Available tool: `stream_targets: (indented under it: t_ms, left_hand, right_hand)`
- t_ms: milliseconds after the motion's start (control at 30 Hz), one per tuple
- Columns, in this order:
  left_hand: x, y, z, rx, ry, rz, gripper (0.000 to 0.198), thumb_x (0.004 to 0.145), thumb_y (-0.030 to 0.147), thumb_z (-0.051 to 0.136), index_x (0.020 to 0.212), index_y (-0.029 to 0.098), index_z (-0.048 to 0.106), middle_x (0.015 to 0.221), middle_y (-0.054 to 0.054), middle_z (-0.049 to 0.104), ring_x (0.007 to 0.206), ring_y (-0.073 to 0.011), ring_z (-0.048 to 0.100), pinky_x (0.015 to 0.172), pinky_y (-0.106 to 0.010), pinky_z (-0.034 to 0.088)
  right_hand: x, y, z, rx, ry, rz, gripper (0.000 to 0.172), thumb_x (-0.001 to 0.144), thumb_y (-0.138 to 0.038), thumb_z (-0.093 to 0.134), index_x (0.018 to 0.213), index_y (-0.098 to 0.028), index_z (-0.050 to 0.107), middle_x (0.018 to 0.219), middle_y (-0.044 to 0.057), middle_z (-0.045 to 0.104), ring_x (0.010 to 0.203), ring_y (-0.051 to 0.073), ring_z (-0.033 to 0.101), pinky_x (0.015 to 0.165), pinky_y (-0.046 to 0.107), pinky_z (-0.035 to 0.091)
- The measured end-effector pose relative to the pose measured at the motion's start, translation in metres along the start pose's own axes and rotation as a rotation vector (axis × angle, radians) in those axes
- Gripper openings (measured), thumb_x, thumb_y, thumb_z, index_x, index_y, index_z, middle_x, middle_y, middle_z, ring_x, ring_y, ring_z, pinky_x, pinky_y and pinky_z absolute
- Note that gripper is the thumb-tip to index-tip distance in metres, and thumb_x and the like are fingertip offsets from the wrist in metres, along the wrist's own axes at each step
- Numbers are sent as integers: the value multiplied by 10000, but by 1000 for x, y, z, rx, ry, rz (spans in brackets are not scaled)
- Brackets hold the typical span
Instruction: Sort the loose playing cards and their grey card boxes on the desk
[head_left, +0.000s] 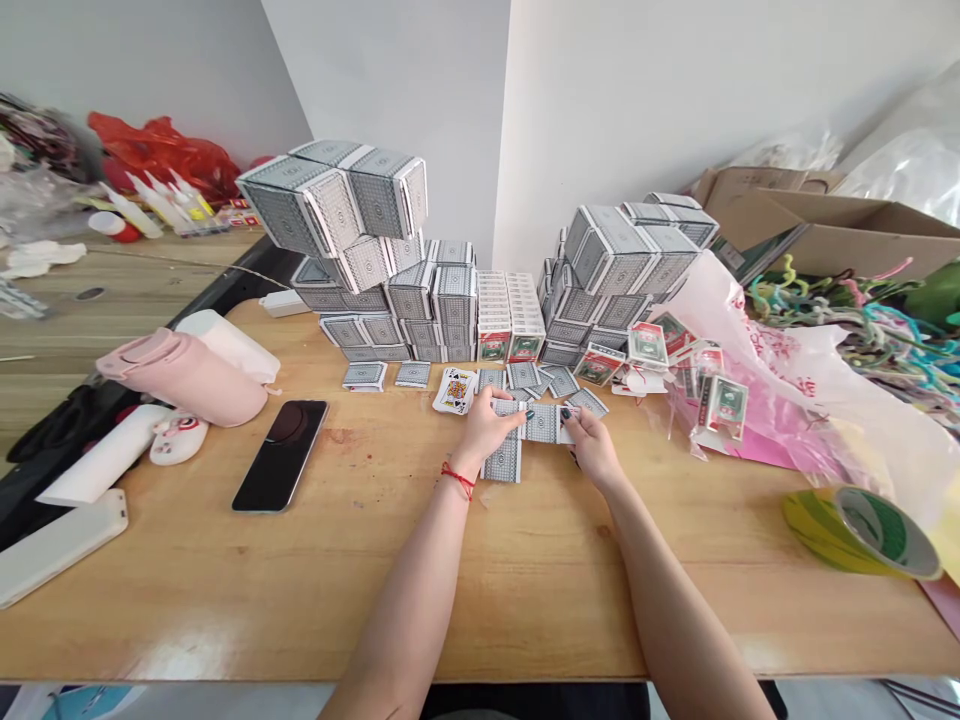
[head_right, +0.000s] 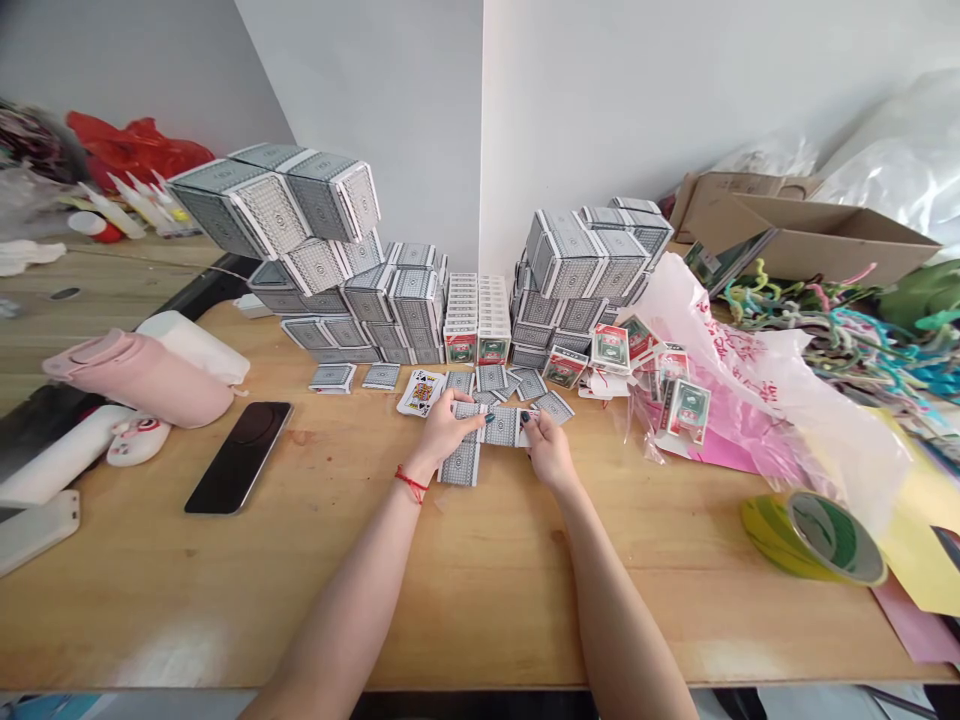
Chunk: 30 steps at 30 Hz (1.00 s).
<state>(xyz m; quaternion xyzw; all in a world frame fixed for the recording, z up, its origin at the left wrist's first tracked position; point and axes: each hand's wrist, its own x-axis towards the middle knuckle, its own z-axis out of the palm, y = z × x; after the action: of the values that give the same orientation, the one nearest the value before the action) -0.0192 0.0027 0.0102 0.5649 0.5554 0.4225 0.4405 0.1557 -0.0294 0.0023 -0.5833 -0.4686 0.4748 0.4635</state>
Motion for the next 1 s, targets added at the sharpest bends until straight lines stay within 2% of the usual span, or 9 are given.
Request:
stream_targets:
  t_ms: [733, 1000]
  left_hand:
    - [-1, 1, 0, 9, -14, 36, 293, 642, 259, 682, 863, 199, 498, 935, -22, 546, 912, -166, 494, 797, -276, 356]
    - [-3, 1, 2, 16, 4, 51, 293, 643, 268, 683, 857, 201, 494, 936, -20, 542, 910, -163, 493, 806, -277, 351]
  right_hand:
    - [1, 5, 3, -103, 57, -146, 409, 755, -617, 458, 670, -217, 457, 570, -4, 472, 540, 140, 421, 461, 233, 326]
    - [0, 5, 4, -119, 87, -144, 415, 758, -619, 454, 657, -217, 437, 585, -2, 471, 565, 142, 425, 476, 237, 341]
